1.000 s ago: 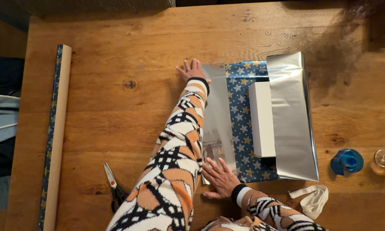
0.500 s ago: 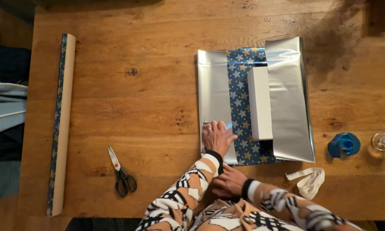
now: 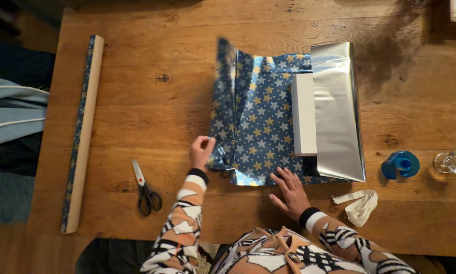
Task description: The person opens a white Chanel box, removes a white cosmetic case, and places it back inside. They then position the box on star-patterned wrapping paper, fold the paper around it, trim excess with scissors, and begin taping the wrapped package.
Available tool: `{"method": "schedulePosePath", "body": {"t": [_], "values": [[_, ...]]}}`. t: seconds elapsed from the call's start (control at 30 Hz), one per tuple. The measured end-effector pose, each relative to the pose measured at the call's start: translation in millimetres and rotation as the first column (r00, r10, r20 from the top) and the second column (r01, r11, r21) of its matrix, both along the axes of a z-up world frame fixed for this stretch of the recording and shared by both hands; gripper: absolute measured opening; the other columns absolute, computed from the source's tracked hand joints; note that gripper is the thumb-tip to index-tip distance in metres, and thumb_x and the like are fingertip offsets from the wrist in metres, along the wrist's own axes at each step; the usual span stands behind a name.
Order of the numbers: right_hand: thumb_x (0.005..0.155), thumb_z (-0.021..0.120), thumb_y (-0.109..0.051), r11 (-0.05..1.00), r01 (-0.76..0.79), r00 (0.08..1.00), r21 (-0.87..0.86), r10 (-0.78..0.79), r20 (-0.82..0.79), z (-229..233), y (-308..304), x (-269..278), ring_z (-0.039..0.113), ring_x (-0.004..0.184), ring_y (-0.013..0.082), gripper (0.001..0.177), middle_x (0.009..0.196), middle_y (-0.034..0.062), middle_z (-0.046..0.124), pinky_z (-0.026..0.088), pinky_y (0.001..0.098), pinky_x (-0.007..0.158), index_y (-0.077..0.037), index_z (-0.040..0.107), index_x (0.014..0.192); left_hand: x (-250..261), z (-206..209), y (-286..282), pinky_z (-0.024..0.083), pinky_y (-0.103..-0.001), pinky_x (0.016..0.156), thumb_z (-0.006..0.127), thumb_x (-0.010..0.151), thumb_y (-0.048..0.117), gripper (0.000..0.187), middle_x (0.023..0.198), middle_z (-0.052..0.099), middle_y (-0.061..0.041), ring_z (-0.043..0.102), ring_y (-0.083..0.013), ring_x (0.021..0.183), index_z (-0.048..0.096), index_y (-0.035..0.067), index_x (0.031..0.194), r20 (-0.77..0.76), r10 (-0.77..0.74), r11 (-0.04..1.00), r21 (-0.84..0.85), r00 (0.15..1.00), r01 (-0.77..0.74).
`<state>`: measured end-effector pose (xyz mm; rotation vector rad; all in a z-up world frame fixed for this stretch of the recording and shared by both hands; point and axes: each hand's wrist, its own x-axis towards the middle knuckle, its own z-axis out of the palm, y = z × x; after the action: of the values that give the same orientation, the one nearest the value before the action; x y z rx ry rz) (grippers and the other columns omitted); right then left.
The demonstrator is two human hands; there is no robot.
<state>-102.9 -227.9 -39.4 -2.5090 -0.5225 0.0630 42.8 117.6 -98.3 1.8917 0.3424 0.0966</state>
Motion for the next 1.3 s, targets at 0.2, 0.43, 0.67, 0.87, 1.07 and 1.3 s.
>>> {"method": "schedulePosePath", "body": {"t": [0.2, 0.43, 0.67, 0.87, 1.07, 1.3], "values": [[0.088, 0.063, -0.055, 0.988, -0.117, 0.993, -0.1, 0.119, 0.022, 4.9, 44.8, 15.3, 0.019, 0.148, 0.0386, 0.07, 0.16, 0.0128, 0.031, 0.014, 0.0664, 0.113, -0.024, 0.044, 0.147, -24.4, 22.3, 80.2, 0.053, -0.033, 0.079, 0.076, 0.086, 0.035, 0.029, 0.094, 0.072, -0.005, 0.065, -0.0169, 0.088, 0.074, 0.01, 0.1, -0.2, 0.104, 0.989, 0.126, 0.974, -0.08], [0.089, 0.066, -0.044, 0.993, -0.105, 0.994, -0.061, 0.106, 0.019, 15.8, 66.7, 5.4, 0.027, 0.147, 0.0386, 0.054, 0.155, 0.0143, 0.037, 0.023, 0.0634, 0.114, -0.02, 0.056, 0.137, -120.1, 76.5, 142.9, 0.037, -0.068, 0.098, 0.089, 0.067, 0.052, 0.101, 0.147, 0.047, -0.021, 0.04, -0.0429, 0.134, 0.043, 0.011, 0.148, -0.222, 0.764, 0.448, 0.858, 0.605, -0.251], [0.098, 0.066, -0.024, 0.948, -0.113, 0.876, 0.297, 0.236, -0.42, 25.9, 86.7, -28.4, 0.072, 0.1, 0.0263, 0.02, 0.11, 0.0096, 0.074, 0.059, 0.038, 0.087, -0.01, 0.072, 0.111, -147.0, 20.8, 170.2, 0.053, -0.052, 0.086, 0.07, 0.089, 0.042, 0.047, 0.103, 0.072, -0.023, 0.068, -0.0412, 0.098, 0.059, 0.009, 0.12, -0.356, 0.561, 0.677, 0.717, 0.747, -0.167], [0.1, 0.056, -0.026, 0.772, 0.374, 0.384, 0.514, 0.376, -0.844, 30.1, 124.3, -36.8, 0.072, 0.09, 0.0146, 0.04, 0.103, 0.0031, 0.075, 0.061, 0.0323, 0.08, -0.014, 0.056, 0.138, -164.1, 26.0, 46.3, 0.04, -0.022, 0.052, 0.061, 0.096, 0.006, 0.012, 0.075, 0.054, 0.005, 0.048, -0.0064, 0.062, 0.057, 0.009, 0.106, -0.298, 0.143, 0.598, -0.734, 0.944, -0.322], [0.09, 0.075, -0.011, 0.653, 0.421, 0.562, 0.629, 0.357, -0.746, 44.8, 132.8, -51.6, 0.071, 0.087, 0.0151, 0.045, 0.095, 0.0091, 0.074, 0.058, 0.032, 0.08, -0.011, 0.049, 0.127, -142.7, 86.2, -60.3, 0.049, -0.029, 0.061, 0.055, 0.087, 0.013, 0.037, 0.074, 0.054, 0.0, 0.056, -0.0115, 0.067, 0.056, 0.007, 0.124, -0.427, -0.105, 0.506, -0.8, 0.898, -0.322], [0.076, 0.073, -0.006, 0.836, 0.441, 0.65, 0.327, -0.046, -0.759, 37.0, 122.4, -67.9, 0.064, 0.09, 0.0183, 0.035, 0.104, 0.0125, 0.065, 0.057, 0.0333, 0.079, -0.003, 0.068, 0.111, -142.0, 89.6, -78.1, 0.043, -0.025, 0.063, 0.051, 0.092, 0.016, 0.036, 0.078, 0.055, 0.0, 0.051, -0.0103, 0.07, 0.057, 0.003, 0.125, -0.267, -0.087, 0.84, -0.538, 0.96, -0.073]]}}
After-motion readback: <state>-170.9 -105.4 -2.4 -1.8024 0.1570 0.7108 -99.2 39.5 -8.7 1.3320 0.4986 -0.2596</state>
